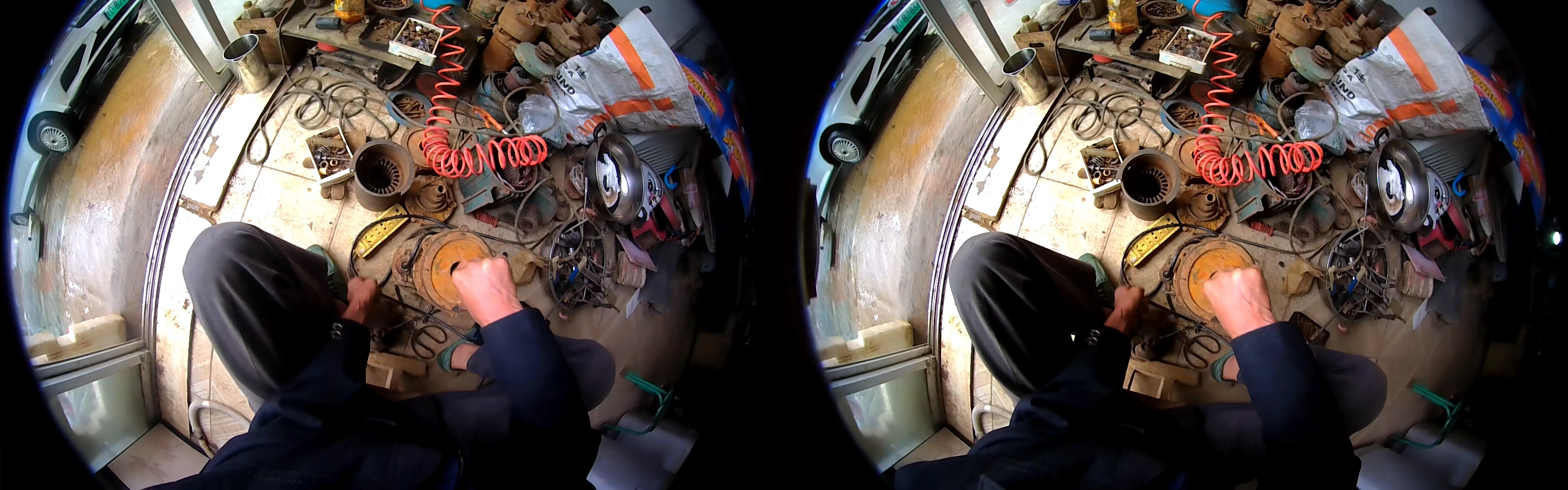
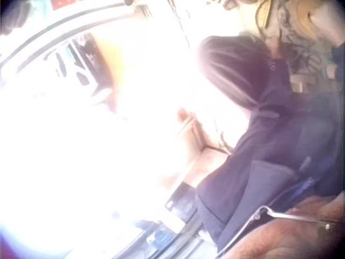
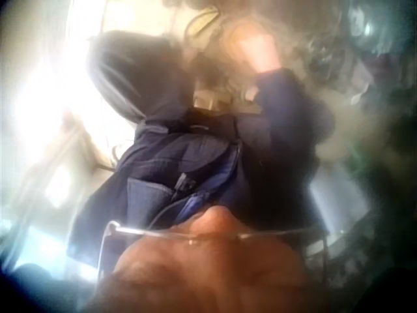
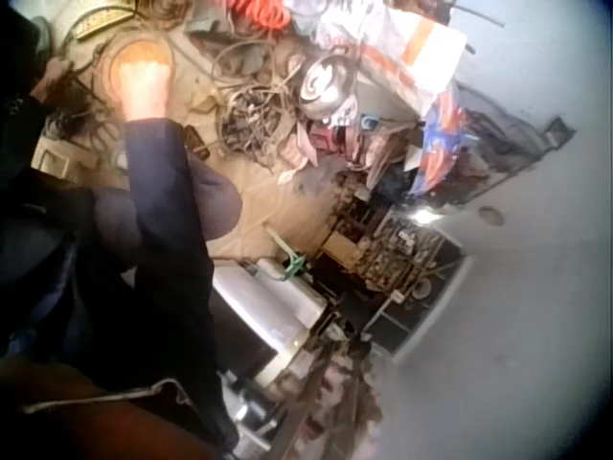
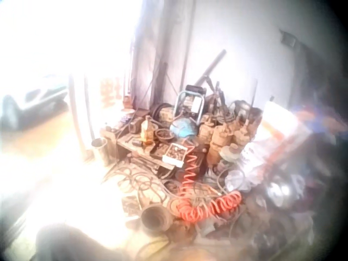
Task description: The person sits on the floor in a cluttered workshop and works on a cylindrical mechanical part. They use a hammer to tap the part, then use a screwdriver to manipulate a component inside the part's opening.
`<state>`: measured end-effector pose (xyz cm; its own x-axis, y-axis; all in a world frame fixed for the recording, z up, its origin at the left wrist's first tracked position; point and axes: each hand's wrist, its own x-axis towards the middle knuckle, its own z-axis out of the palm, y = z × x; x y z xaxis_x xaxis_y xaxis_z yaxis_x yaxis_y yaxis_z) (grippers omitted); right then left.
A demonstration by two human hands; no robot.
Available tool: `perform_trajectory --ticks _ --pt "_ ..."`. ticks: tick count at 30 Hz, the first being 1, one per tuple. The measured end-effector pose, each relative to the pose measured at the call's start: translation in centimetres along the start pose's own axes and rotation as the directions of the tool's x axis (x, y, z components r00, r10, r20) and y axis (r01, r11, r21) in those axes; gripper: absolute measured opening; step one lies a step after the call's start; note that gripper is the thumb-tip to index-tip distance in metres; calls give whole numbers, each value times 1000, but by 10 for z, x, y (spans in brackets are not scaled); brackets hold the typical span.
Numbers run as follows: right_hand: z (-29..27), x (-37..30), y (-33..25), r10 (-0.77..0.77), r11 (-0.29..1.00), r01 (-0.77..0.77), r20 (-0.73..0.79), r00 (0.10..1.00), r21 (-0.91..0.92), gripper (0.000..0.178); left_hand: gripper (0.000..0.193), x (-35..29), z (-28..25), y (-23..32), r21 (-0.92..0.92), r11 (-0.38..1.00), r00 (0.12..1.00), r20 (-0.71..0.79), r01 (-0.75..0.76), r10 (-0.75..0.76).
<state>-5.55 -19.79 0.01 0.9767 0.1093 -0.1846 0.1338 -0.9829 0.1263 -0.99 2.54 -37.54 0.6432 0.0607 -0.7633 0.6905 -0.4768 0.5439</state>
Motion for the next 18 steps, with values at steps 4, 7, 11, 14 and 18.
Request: perform_trajectory --ticks 4,7,11,14,18 --pt "13 -4 8 -34 999 34 -12 999 -40 5 40 -18 5 -20 -87 990 981 -155 106 -119" --pt "-9 -41 34 52 995 -49 37 998 -83 5 47 -81 28 77 27 1000 968 -251 5 2" --pt "3 -16 47 -47 999 48 29 998 -20 7 61 -49 2 82 105 988 883 -467 109 -48" --pt "-2 -27 54 -8 997 14 82 997 -76 9 65 -38 22 72 179 979 946 -321 98 -36" --pt "0 -26 37 -37 994 45 73 997 -101 14 50 19 26 0 321 943 955 -238 -93 175"
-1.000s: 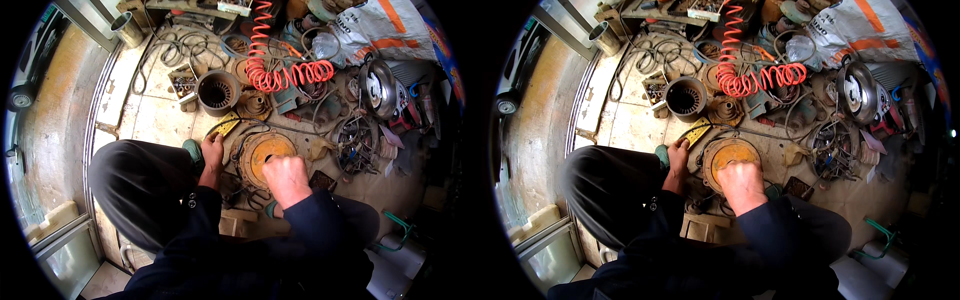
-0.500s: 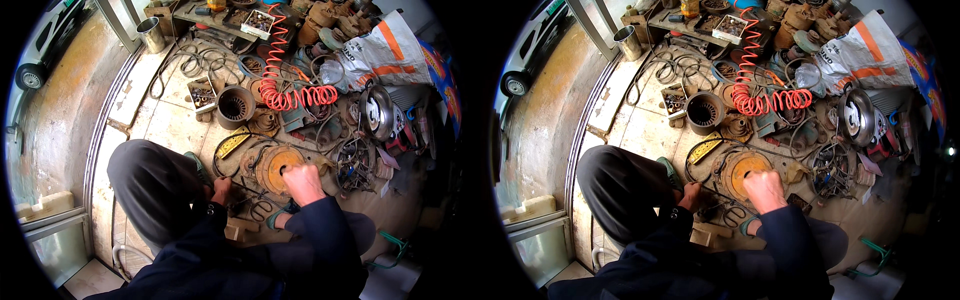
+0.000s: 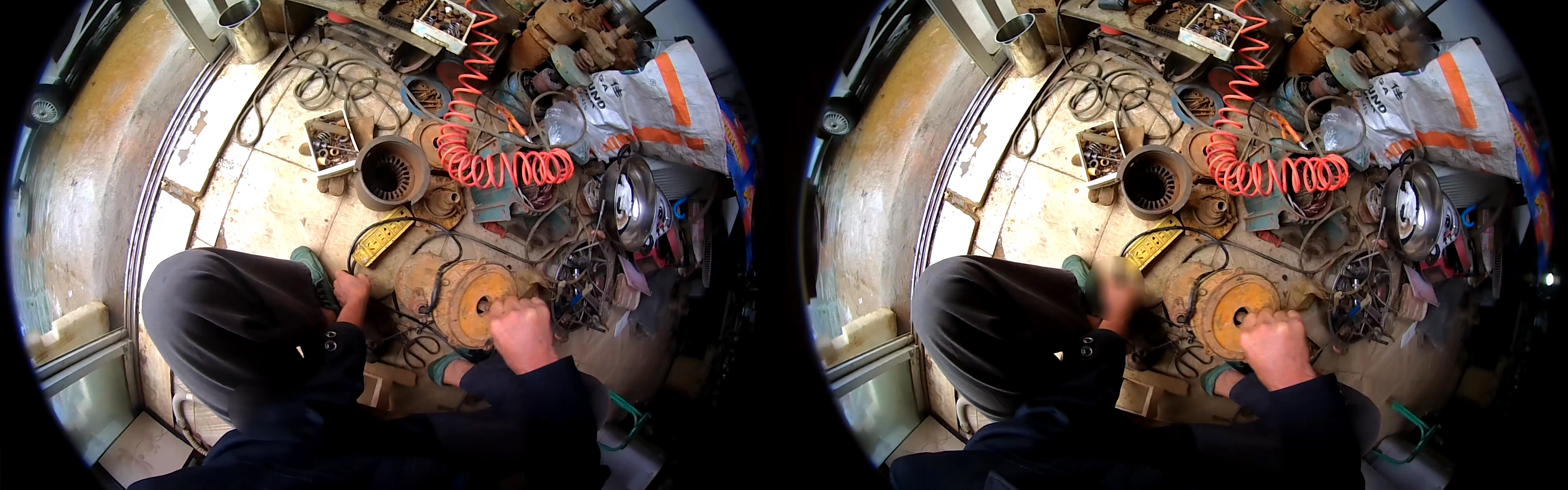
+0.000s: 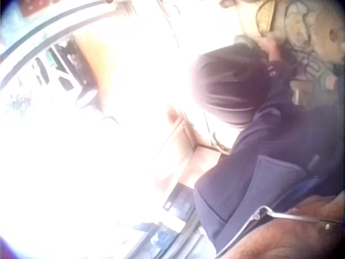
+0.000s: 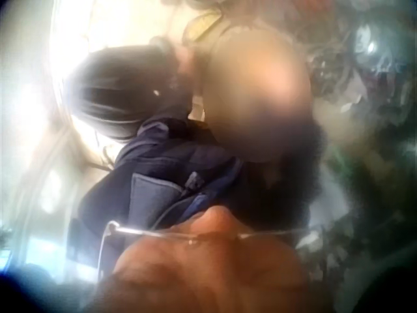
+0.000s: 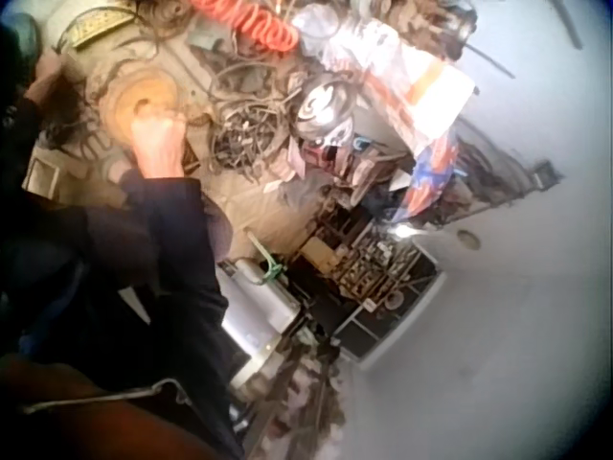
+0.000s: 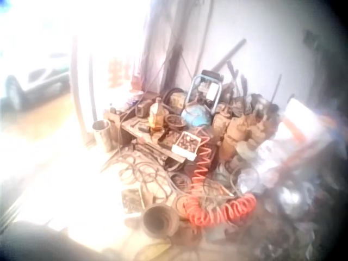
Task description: The person sits on the floor in a cluttered workshop and works on a cylindrical mechanical part. They use a hammer to tap the part, then use a screwdriver to manipulate a component inside the part's opening.
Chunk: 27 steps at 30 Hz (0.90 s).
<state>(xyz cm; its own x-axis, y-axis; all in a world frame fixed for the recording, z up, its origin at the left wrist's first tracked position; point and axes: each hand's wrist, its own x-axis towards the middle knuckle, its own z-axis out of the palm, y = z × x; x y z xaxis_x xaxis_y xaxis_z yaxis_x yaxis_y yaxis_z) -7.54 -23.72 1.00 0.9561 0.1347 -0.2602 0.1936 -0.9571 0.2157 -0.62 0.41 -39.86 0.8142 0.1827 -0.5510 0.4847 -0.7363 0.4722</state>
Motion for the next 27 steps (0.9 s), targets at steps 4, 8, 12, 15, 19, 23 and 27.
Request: perform_trajectory --ticks 4,8,12,15,19,23,27 --pt "-1 4 -25 -15 1000 15 -25 1000 12 10 31 -2 5 -9 -84 994 990 -132 -69 57" --pt "-4 4 -30 8 998 -5 -43 999 61 7 27 -9 -22 9 -209 954 939 -313 -215 143" --pt "3 6 -31 6 992 11 -135 991 122 6 23 -18 -80 56 -454 799 902 -359 -394 241" --pt "8 -1 -30 53 989 -31 -151 987 143 8 19 -56 -166 150 -853 512 994 -82 -104 66" --pt "-10 -8 -27 142 920 -30 -263 954 390 18 19 -96 -250 208 -896 396 951 -79 -199 298" --pt "-56 -32 12 408 746 -190 -214 888 638 28 17 -149 -321 256 -827 442 834 -56 -347 549" --pt "-58 -69 46 544 731 -357 -181 819 581 30 21 -195 -376 295 -349 663 678 96 -662 729"
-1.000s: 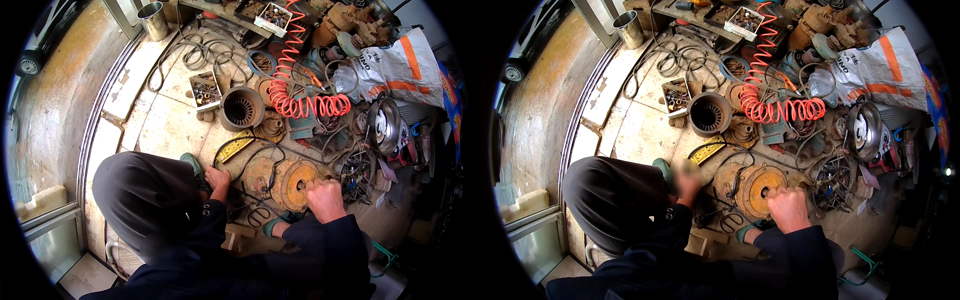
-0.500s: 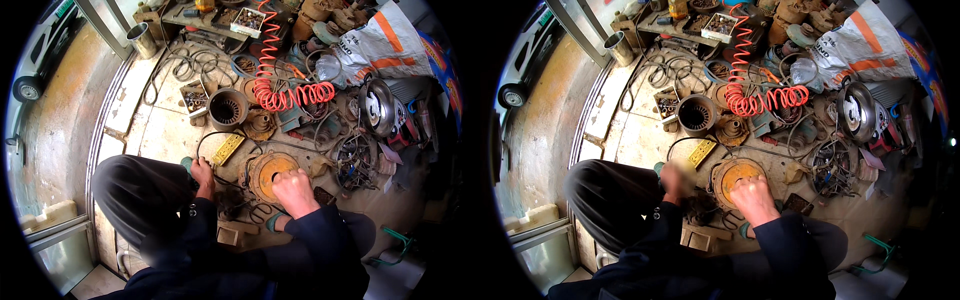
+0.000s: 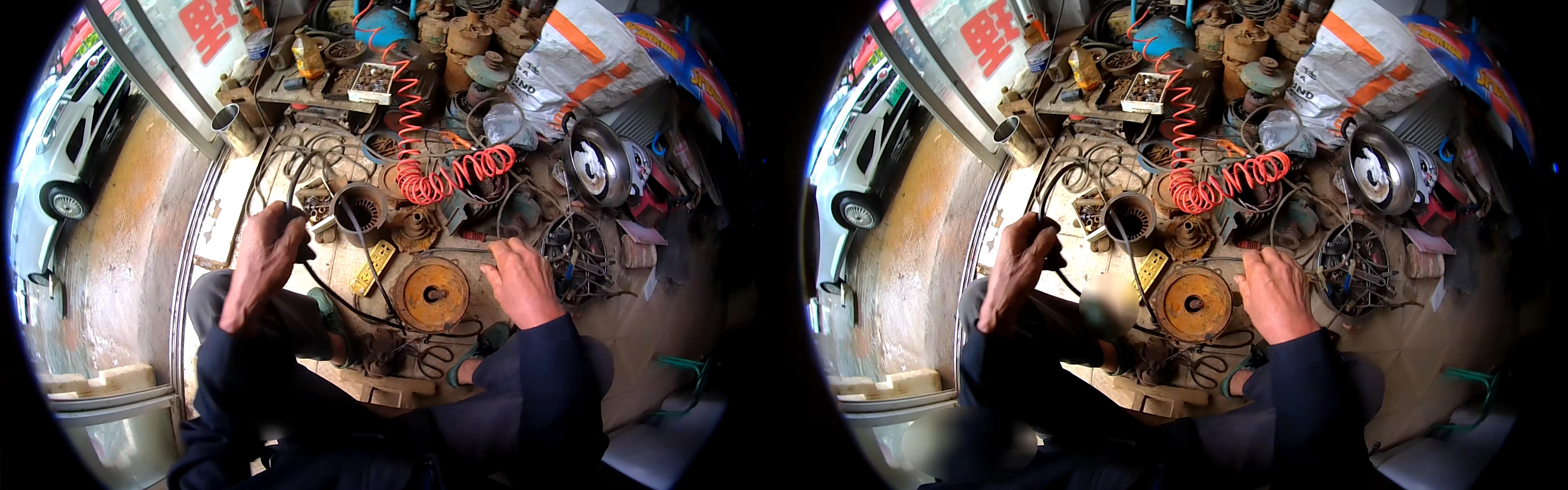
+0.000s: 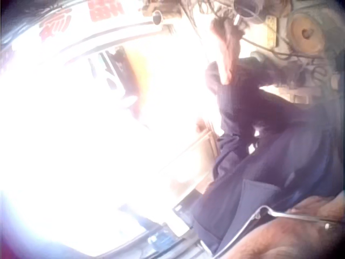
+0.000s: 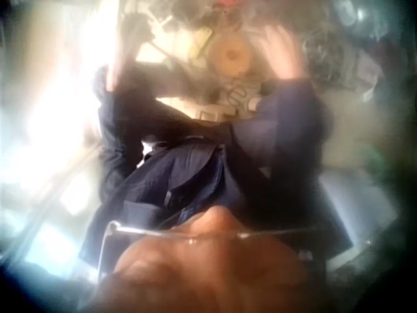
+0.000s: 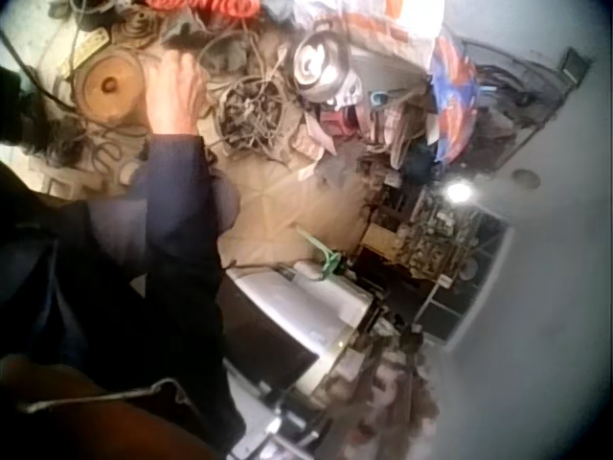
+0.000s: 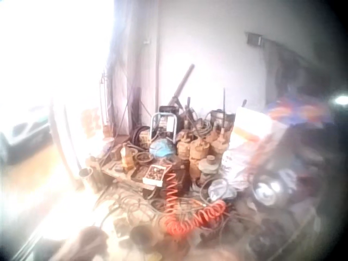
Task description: The person sits on the floor in a cluttered workshop and works on a cylindrical mechanical part. They use a hammer to tap the part, then use a screwdriver to manipulate a component inside the part's opening.
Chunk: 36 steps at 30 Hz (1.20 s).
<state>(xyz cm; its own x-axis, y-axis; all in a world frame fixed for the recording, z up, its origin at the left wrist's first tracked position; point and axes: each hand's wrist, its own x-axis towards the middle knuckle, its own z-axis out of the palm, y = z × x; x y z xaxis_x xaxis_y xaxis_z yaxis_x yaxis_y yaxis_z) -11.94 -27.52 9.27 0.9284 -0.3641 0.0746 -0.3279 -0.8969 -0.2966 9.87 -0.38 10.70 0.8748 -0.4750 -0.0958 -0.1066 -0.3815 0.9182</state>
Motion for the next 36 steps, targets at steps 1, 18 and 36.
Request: perform_trajectory --ticks 1,18,36 --pt "2 -3 3 9 999 -7 48 999 -39 29 21 -2 -5 10 163 987 1000 -14 0 2" --pt "50 -55 26 -44 998 61 403 914 -29 22 63 3 42 -50 722 646 946 325 -249 2" --pt "57 -49 8 -92 992 118 432 897 -36 20 27 -8 30 -54 690 636 867 494 -345 -65"
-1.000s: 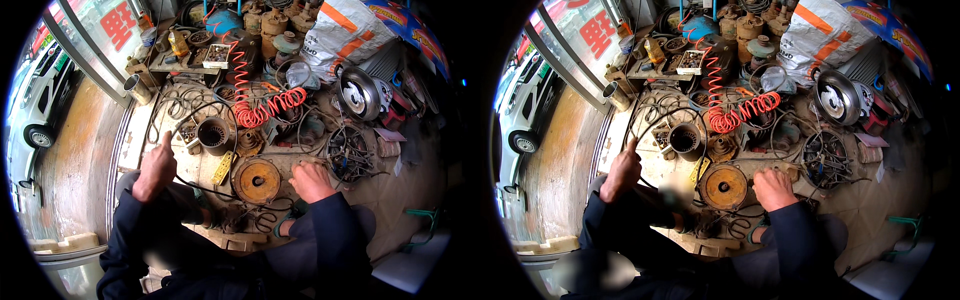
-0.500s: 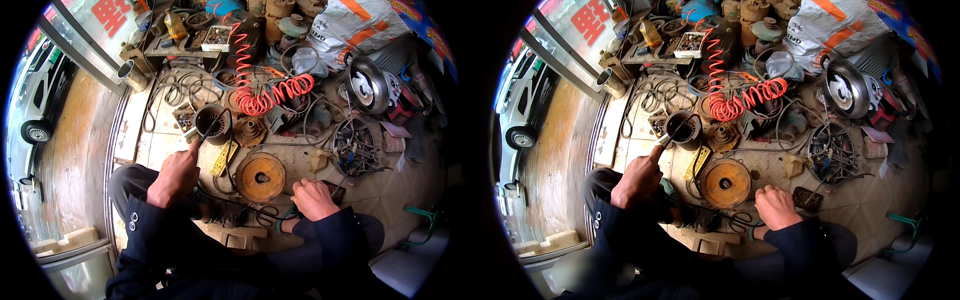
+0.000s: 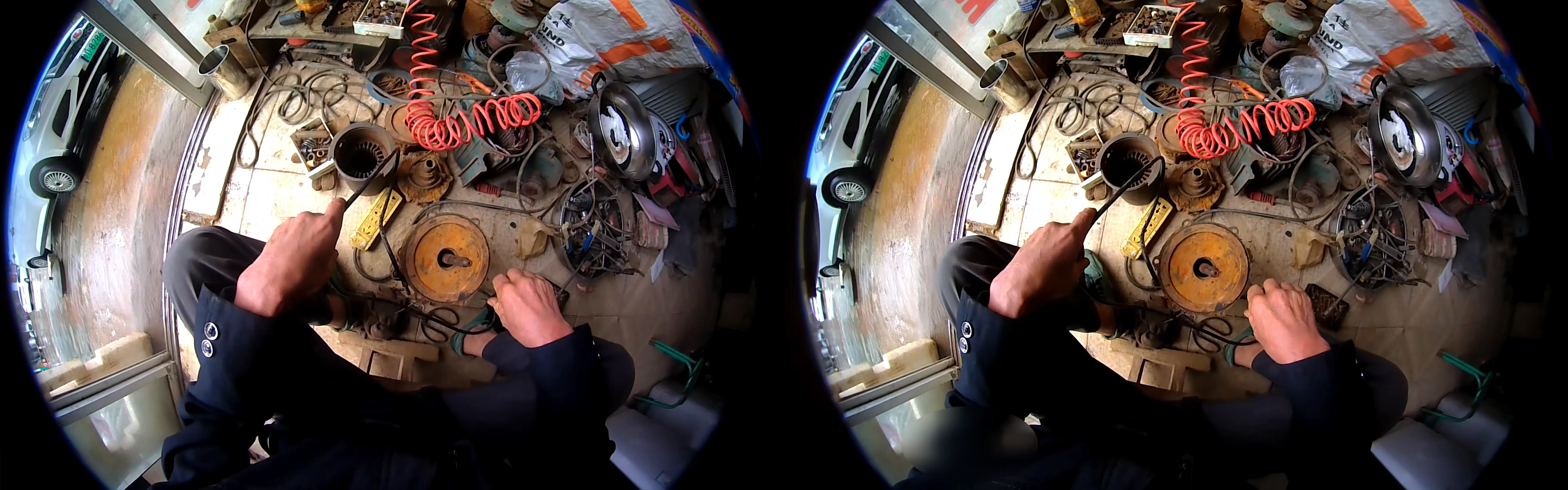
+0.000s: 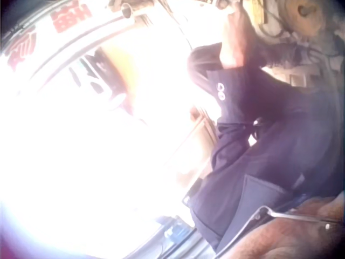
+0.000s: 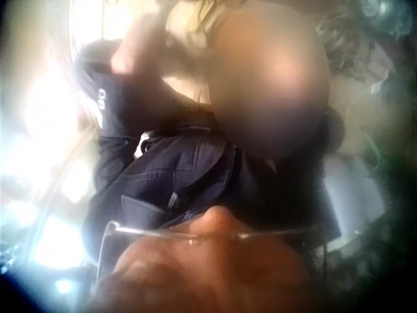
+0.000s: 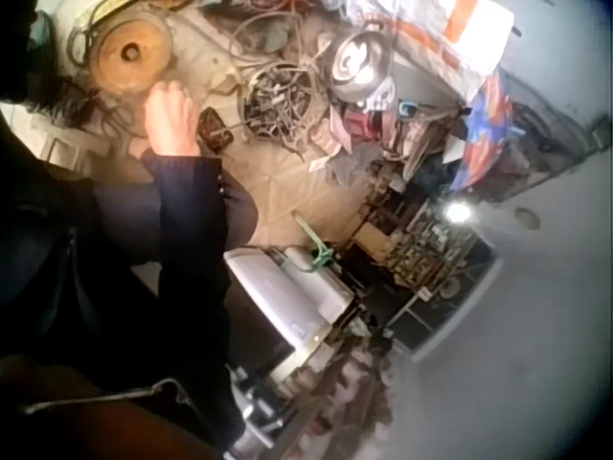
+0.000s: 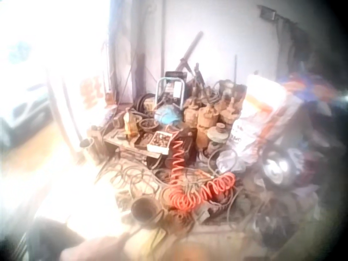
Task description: The person sits on the floor in a cluttered workshop and works on a cylindrical mechanical part. They use a hammer to tap the part, then use a screwdriver to manipulate a component inside the part's opening.
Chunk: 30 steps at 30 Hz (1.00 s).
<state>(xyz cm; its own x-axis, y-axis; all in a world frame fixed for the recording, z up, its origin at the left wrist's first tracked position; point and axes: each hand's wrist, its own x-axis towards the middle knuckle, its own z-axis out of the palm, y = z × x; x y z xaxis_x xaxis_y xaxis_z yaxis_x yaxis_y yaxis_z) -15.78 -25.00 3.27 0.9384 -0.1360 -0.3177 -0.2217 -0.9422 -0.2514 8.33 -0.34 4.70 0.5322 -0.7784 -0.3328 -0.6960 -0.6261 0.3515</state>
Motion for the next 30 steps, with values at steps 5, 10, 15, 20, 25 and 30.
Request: perform_trajectory --ticks 5,10,15,20,25,30 --pt "-1 -1 -6 -4 1000 4 -6 1000 7 19 28 -6 -3 0 -4 1000 999 19 31 -31" --pt "22 -2 7 51 996 -44 84 995 -80 20 57 -8 -1 -5 -19 998 997 48 65 -64" --pt "31 -6 4 12 998 -8 50 999 -65 20 57 -8 0 -5 -33 997 996 43 76 -74" --pt "42 -4 7 56 995 -58 -32 998 -86 39 52 -8 -4 1 -42 997 997 51 57 -55" --pt "33 0 2 203 939 -255 225 953 232 69 59 -4 -2 0 -52 997 997 41 64 -62" --pt "40 -19 -4 296 701 -425 308 904 573 64 59 7 -3 14 -39 997 996 68 66 -63"
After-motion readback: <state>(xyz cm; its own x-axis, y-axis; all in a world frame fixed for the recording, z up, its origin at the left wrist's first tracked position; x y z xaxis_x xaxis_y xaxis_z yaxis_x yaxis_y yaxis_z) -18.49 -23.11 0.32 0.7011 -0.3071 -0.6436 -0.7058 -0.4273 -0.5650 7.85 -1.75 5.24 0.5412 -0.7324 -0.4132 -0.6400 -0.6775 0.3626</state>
